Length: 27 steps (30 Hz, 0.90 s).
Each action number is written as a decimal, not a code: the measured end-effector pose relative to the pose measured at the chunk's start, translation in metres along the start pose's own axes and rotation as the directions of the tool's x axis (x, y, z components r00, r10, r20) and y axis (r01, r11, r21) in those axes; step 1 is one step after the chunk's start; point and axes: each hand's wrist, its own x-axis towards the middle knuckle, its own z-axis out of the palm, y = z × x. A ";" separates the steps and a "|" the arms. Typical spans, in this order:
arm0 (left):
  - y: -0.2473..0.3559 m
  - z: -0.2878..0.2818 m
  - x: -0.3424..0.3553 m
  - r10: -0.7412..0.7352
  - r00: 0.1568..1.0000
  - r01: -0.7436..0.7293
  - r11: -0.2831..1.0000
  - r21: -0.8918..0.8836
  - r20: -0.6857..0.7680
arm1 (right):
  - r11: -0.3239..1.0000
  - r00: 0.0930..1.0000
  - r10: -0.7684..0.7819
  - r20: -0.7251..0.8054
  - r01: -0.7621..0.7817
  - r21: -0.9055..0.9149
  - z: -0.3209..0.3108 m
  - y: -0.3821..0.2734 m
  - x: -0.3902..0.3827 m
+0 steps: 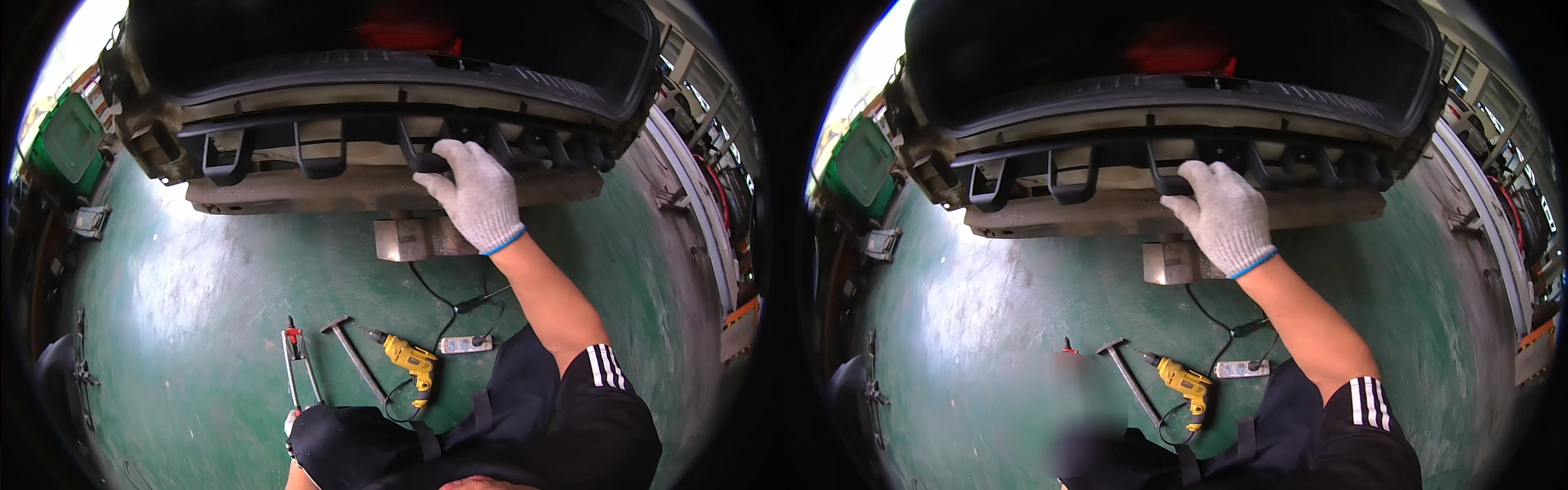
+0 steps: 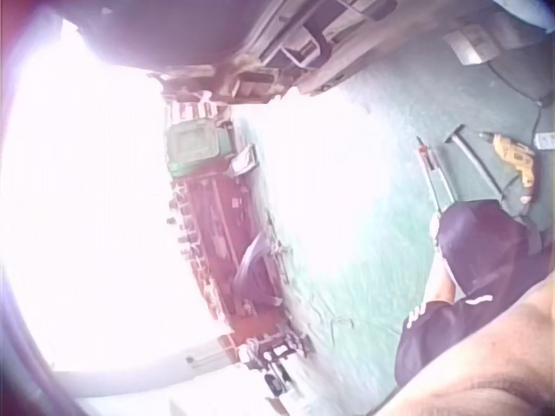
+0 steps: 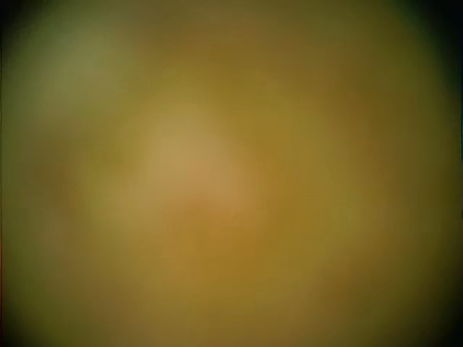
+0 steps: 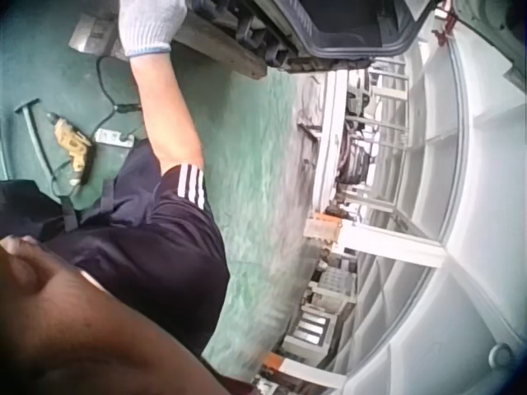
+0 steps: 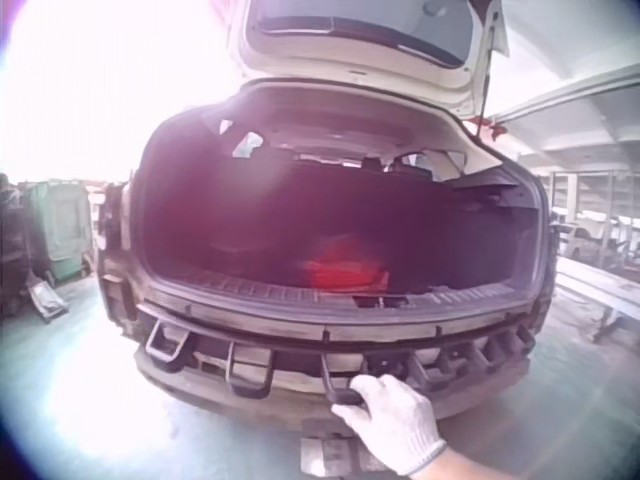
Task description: The person installs a black plastic bumper onto the rear of a vehicle using a rivet gun and a power drill. They position the bumper, insert rivets, and secure it in place.
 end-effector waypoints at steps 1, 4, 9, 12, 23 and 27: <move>-0.003 -0.003 0.003 -0.011 1.000 0.011 1.000 0.011 -0.007 | 0.999 0.999 0.008 0.052 -0.010 0.034 -0.002 0.002 -0.001; -0.015 -0.018 0.014 -0.032 0.998 0.035 0.997 0.063 -0.045 | 1.000 0.988 -0.014 0.154 0.012 0.016 -0.002 0.003 0.014; -0.036 -0.038 0.052 0.014 0.993 0.058 0.822 0.566 -0.121 | 0.999 0.982 -0.044 0.183 0.041 0.020 -0.017 -0.012 0.021; 0.047 -0.035 0.050 0.143 0.974 0.014 0.738 0.675 -0.176 | 0.993 0.965 -0.059 0.255 0.083 -0.085 -0.033 -0.020 0.029; 0.501 0.001 0.008 0.835 0.521 -0.812 0.422 -0.404 -0.175 | 0.968 0.875 -0.153 0.459 0.226 -0.109 0.007 -0.047 0.160; 0.574 0.037 0.007 0.805 0.591 -0.545 0.344 -0.764 -0.059 | 0.973 0.879 -0.158 0.450 0.218 -0.083 0.025 -0.032 0.172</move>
